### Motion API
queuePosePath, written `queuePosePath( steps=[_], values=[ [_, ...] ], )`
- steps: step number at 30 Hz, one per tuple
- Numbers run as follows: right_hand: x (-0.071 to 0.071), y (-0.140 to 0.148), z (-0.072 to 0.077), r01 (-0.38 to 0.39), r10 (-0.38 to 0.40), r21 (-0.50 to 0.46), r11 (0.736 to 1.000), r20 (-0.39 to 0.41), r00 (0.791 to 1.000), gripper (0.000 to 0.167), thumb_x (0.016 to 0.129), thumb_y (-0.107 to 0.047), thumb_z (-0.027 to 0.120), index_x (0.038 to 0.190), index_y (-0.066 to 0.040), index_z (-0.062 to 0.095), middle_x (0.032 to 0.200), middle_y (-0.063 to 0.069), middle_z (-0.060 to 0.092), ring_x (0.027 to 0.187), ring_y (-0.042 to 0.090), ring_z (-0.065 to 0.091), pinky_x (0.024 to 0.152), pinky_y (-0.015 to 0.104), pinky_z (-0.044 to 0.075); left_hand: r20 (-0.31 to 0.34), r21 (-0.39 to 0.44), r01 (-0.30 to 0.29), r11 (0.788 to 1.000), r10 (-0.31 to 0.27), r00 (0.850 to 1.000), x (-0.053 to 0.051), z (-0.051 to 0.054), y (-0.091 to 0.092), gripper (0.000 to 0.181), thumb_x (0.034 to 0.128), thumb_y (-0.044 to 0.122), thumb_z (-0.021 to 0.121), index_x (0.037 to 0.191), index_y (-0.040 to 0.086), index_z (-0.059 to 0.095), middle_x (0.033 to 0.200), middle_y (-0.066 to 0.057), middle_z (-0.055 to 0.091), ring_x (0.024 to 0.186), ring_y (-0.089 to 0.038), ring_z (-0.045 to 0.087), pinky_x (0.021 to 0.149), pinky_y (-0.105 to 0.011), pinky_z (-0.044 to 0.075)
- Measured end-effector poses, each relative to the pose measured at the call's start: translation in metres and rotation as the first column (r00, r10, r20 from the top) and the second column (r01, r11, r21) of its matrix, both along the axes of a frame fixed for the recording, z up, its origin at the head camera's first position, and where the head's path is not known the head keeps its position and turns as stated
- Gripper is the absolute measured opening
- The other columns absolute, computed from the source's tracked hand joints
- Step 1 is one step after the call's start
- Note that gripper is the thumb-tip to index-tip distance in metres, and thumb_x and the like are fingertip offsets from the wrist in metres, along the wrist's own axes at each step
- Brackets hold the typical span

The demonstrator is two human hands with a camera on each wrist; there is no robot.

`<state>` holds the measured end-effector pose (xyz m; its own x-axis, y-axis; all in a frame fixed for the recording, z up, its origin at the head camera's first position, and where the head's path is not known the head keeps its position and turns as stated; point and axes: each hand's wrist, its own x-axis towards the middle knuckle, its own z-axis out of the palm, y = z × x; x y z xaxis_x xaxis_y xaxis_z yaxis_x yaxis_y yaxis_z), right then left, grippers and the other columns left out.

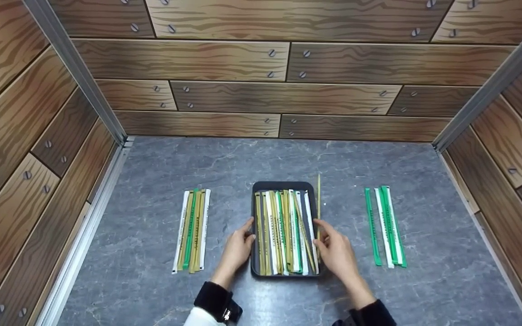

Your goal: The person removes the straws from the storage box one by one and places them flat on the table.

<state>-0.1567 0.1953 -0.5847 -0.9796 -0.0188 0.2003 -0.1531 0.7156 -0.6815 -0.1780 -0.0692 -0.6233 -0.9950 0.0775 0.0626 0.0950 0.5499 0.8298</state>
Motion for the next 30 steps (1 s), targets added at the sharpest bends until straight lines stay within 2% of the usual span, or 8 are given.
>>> queuePosePath(
  steps=[6,10,13,15,18,25,30],
  values=[
    [-0.003,0.029,0.003,0.079,-0.08,0.047,0.996,0.014,0.997,0.055,0.084,0.003,0.071,0.136,-0.004,0.055,0.081,0.007,0.066,0.066,0.02,0.063,0.057,0.036,0.053,0.015,0.0,-0.012,1.0,0.012,1.0,0.0,0.0,0.0,0.052,0.0915,0.003,0.064,0.142,0.005,0.051,0.099,-0.018,0.071,0.087,-0.029,0.067,0.087,-0.047,0.053],
    [-0.003,0.054,0.002,0.153,-0.158,0.081,0.985,0.061,0.986,0.063,0.087,0.001,0.069,0.144,-0.005,0.044,0.078,0.009,0.065,0.058,0.019,0.06,0.05,0.035,0.051,0.01,0.003,-0.012,1.0,0.012,1.0,0.0,0.001,0.0,0.052,0.0916,0.003,0.064,0.142,0.005,0.051,0.1,-0.018,0.071,0.088,-0.03,0.067,0.087,-0.048,0.053],
    [-0.004,0.072,0.002,0.205,-0.221,0.128,0.97,0.132,0.966,0.062,0.09,-0.002,0.067,0.146,-0.004,0.041,0.079,0.01,0.064,0.054,0.017,0.057,0.046,0.034,0.047,-0.003,0.011,-0.003,1.0,0.003,1.0,0.0,0.001,-0.001,0.051,0.0917,0.002,0.063,0.141,0.003,0.052,0.098,-0.017,0.071,0.088,-0.029,0.067,0.086,-0.047,0.053],
    [-0.005,0.083,0.001,0.237,-0.269,0.174,0.956,0.19,0.944,0.055,0.092,-0.006,0.065,0.143,-0.002,0.045,0.083,0.012,0.065,0.056,0.018,0.058,0.046,0.035,0.046,-0.013,0.013,0.002,1.0,-0.002,1.0,0.0,0.0,-0.001,0.05,0.0915,0.0,0.063,0.141,0.002,0.052,0.097,-0.017,0.071,0.089,-0.028,0.067,0.086,-0.047,0.052],
    [-0.006,0.096,0.0,0.284,-0.338,0.238,0.929,0.231,0.913,0.043,0.094,-0.008,0.062,0.135,0.0,0.054,0.091,0.018,0.067,0.065,0.027,0.062,0.05,0.041,0.048,-0.013,0.013,0.003,1.0,-0.003,1.0,-0.001,-0.001,-0.001,0.05,0.0913,-0.001,0.063,0.14,0.001,0.052,0.096,-0.016,0.071,0.09,-0.028,0.067,0.087,-0.047,0.052],
    [-0.008,0.111,-0.01,0.366,-0.438,0.292,0.884,0.239,0.867,0.037,0.094,-0.007,0.059,0.13,0.001,0.059,0.106,0.029,0.066,0.083,0.046,0.064,0.056,0.054,0.05,-0.004,0.011,-0.001,1.0,0.001,1.0,-0.001,-0.001,-0.001,0.051,0.0911,0.001,0.064,0.141,0.002,0.052,0.097,-0.016,0.071,0.091,-0.028,0.067,0.089,-0.047,0.052],
    [-0.009,0.115,-0.016,0.396,-0.471,0.316,0.863,0.217,0.855,0.037,0.096,-0.009,0.057,0.133,-0.004,0.057,0.114,0.031,0.061,0.09,0.051,0.061,0.06,0.061,0.049,0.011,0.011,-0.004,1.0,0.004,1.0,0.0,0.001,-0.001,0.053,0.0907,0.002,0.064,0.142,0.003,0.051,0.099,-0.017,0.07,0.091,-0.029,0.066,0.09,-0.048,0.051]
  ],
)
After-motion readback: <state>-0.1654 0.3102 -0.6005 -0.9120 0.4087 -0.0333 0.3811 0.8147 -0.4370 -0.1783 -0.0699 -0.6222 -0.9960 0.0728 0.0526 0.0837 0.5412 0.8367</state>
